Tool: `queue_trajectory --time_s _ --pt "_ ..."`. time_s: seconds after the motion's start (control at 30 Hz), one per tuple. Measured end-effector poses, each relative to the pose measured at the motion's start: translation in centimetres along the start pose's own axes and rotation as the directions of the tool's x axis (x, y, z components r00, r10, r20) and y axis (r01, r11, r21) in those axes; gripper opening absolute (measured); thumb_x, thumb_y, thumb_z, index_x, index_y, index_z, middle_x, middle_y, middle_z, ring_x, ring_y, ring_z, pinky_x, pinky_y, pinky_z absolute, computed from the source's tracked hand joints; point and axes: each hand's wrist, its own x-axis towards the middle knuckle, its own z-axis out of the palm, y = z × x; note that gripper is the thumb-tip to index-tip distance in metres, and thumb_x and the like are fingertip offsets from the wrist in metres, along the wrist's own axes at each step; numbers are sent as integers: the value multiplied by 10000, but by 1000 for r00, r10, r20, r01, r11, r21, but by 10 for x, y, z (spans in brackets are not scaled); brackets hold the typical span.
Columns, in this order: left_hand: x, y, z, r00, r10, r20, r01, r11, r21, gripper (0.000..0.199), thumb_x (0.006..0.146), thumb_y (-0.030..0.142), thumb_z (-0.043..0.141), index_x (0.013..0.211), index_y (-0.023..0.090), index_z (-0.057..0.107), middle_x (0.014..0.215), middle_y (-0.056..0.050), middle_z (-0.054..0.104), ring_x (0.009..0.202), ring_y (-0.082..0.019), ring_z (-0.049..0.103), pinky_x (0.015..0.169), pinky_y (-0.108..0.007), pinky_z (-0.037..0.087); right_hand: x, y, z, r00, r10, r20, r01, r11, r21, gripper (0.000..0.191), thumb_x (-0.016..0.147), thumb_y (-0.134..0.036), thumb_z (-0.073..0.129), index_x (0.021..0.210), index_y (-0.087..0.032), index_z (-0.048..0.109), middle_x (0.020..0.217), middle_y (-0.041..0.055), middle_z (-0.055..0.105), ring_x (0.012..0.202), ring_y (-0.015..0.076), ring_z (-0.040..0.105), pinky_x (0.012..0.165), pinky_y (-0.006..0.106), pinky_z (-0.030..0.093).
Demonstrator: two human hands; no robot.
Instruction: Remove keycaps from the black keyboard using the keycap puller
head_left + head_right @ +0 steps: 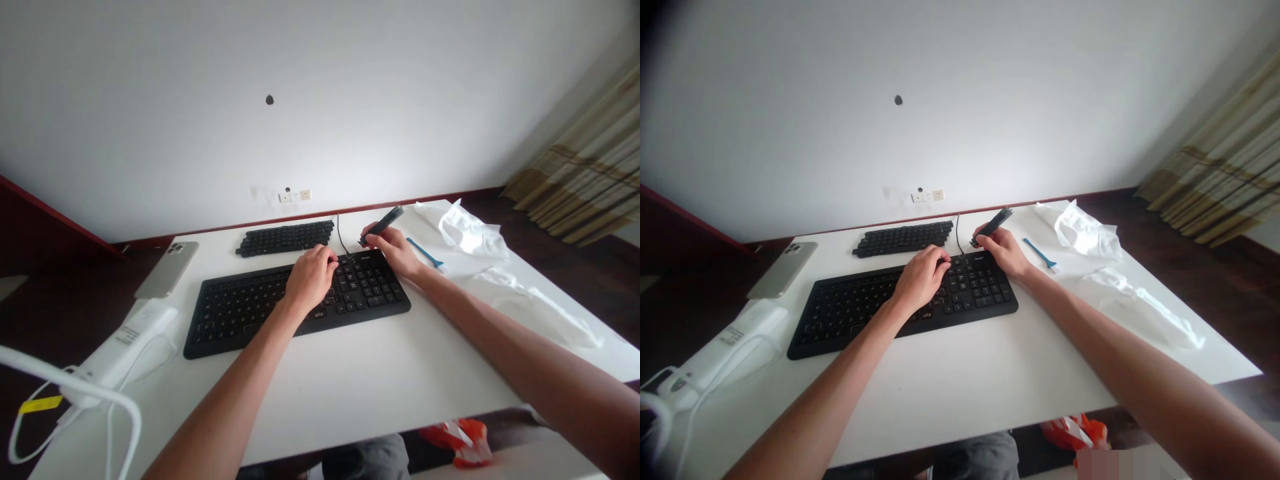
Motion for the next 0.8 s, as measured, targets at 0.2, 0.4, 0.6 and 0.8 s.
queue_trajectory --time_s 0.2,0.4,0.6,0.8 --pt "0 -1 1 1000 -2 -4 2 1000 23 25 1015 204 575 1008 214 598 1039 -39 666 1016 -217 655 904 -363 533 -6 -10 8 992 -72 103 90 980 -176 289 956 -473 623 959 -190 684 922 58 718 806 217 638 736 337 505" --pt "0 -1 2 1000 2 -10 -2 1000 27 38 1020 200 566 1002 213 596 1038 -42 671 1006 -223 656 894 -369 532 -12 -22 11 990 -92 105 122 937 -326 297 955 -485 629 951 -199 709 932 59 750 806 237 669 733 344 543" --pt "-1 0 1 1000 -4 -17 4 999 37 51 1026 203 554 1007 218 599 1037 -44 676 985 -227 660 869 -374 532 -16 -30 16 982 -92 168 142 939 -312 295 927 -503 675 1005 -231 758 938 50 780 812 255 726 734 356 604" --pt "-1 1 0 1000 1 1 -1 998 56 87 1027 214 555 1082 229 621 1067 -44 672 1017 -226 657 895 -368 532 -14 -28 12 982 -51 181 95 965 -246 295 863 -524 755 974 -254 793 959 50 796 858 272 745 770 389 637"
